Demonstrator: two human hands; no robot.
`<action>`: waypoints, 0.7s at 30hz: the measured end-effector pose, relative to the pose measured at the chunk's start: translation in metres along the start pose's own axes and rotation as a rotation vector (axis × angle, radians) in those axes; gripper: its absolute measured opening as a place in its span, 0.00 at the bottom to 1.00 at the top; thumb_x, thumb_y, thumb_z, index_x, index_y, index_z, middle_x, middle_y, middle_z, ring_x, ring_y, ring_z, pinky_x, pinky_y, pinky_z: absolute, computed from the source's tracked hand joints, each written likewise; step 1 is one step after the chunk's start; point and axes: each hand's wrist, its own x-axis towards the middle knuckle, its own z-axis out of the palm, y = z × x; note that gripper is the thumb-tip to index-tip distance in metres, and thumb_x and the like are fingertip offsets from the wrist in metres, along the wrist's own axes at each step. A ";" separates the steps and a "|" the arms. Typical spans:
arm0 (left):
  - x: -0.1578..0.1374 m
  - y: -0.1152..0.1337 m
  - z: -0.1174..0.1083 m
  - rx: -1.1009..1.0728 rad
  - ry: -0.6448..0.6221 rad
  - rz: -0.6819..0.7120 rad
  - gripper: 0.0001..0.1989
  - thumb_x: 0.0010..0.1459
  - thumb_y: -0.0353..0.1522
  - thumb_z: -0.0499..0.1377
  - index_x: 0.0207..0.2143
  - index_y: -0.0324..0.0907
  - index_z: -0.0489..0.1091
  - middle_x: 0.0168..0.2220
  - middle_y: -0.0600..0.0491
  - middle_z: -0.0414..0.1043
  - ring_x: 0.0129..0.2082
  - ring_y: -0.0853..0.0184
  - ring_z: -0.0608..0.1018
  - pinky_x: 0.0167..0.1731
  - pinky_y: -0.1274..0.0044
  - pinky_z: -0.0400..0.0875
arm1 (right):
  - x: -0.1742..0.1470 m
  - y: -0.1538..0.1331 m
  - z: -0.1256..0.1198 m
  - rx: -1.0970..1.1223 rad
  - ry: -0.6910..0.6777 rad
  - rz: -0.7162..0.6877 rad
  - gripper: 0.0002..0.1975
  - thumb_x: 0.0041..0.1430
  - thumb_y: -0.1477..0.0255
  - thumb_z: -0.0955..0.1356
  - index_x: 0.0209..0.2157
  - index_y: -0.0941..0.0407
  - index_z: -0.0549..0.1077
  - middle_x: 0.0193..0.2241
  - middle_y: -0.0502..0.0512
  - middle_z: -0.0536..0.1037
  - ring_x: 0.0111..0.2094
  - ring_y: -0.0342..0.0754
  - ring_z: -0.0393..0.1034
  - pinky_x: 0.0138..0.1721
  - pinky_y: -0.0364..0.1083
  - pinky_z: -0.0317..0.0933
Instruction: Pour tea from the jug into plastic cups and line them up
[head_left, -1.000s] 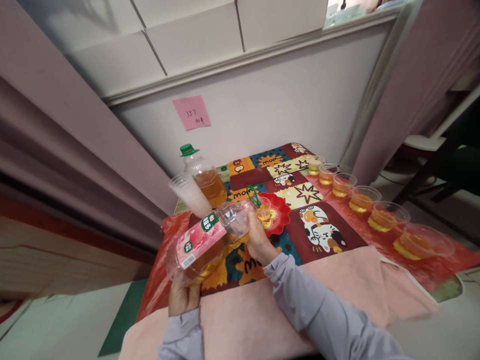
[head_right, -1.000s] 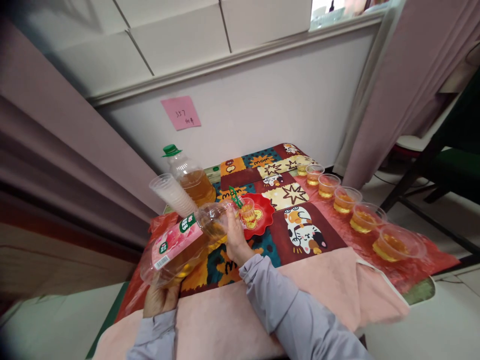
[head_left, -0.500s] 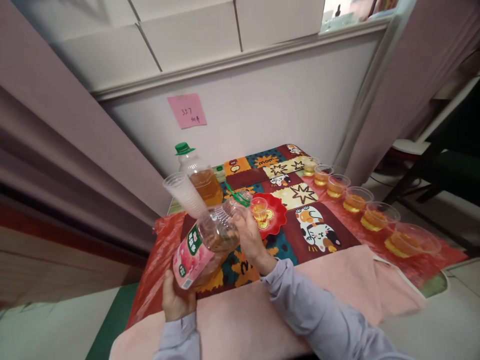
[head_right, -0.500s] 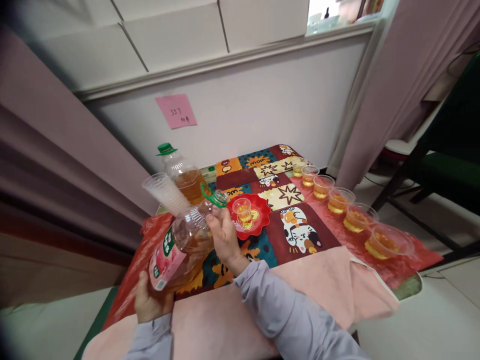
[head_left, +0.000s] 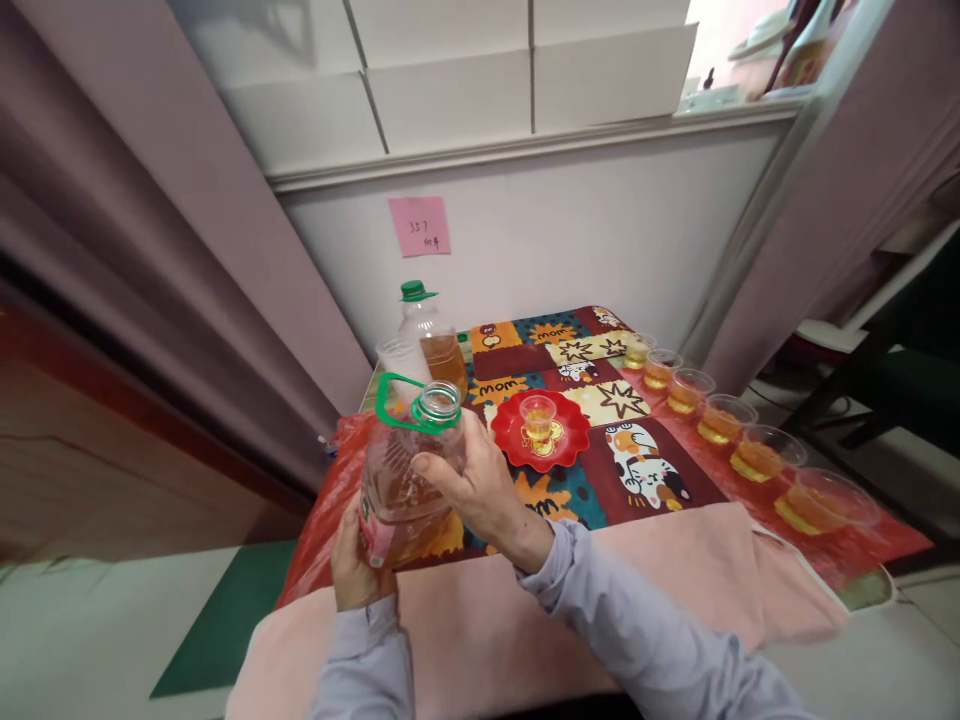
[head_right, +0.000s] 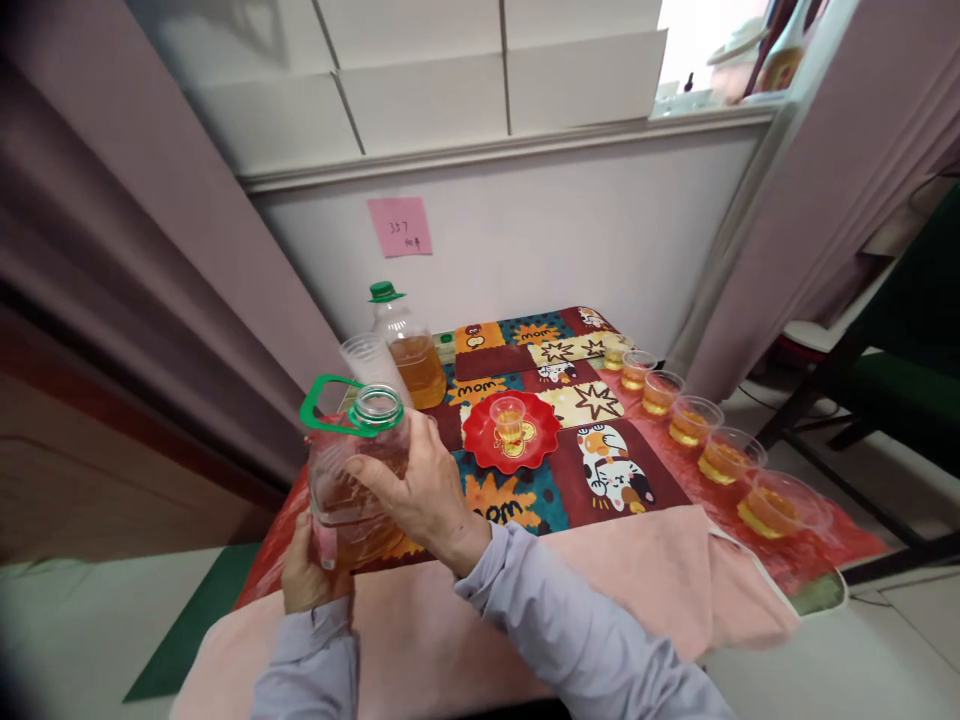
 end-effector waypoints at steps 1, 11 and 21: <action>-0.001 0.002 0.002 -0.023 0.014 -0.025 0.20 0.61 0.44 0.68 0.51 0.42 0.83 0.54 0.47 0.83 0.64 0.54 0.78 0.66 0.65 0.70 | 0.000 -0.001 0.002 -0.005 -0.037 -0.017 0.26 0.67 0.52 0.73 0.61 0.46 0.72 0.58 0.57 0.77 0.61 0.60 0.72 0.64 0.59 0.65; 0.003 0.000 0.000 -0.083 0.078 -0.083 0.21 0.67 0.46 0.64 0.53 0.43 0.81 0.53 0.48 0.84 0.64 0.55 0.78 0.66 0.66 0.71 | 0.014 0.027 -0.028 -0.012 -0.186 -0.013 0.33 0.68 0.51 0.71 0.69 0.48 0.69 0.66 0.61 0.74 0.64 0.61 0.72 0.63 0.61 0.68; 0.007 -0.003 -0.004 -0.081 0.140 -0.108 0.14 0.65 0.42 0.64 0.44 0.43 0.82 0.43 0.48 0.86 0.55 0.55 0.84 0.58 0.65 0.78 | 0.076 0.074 -0.163 -1.112 -0.213 0.163 0.38 0.60 0.59 0.78 0.65 0.61 0.71 0.64 0.73 0.76 0.64 0.66 0.73 0.64 0.58 0.66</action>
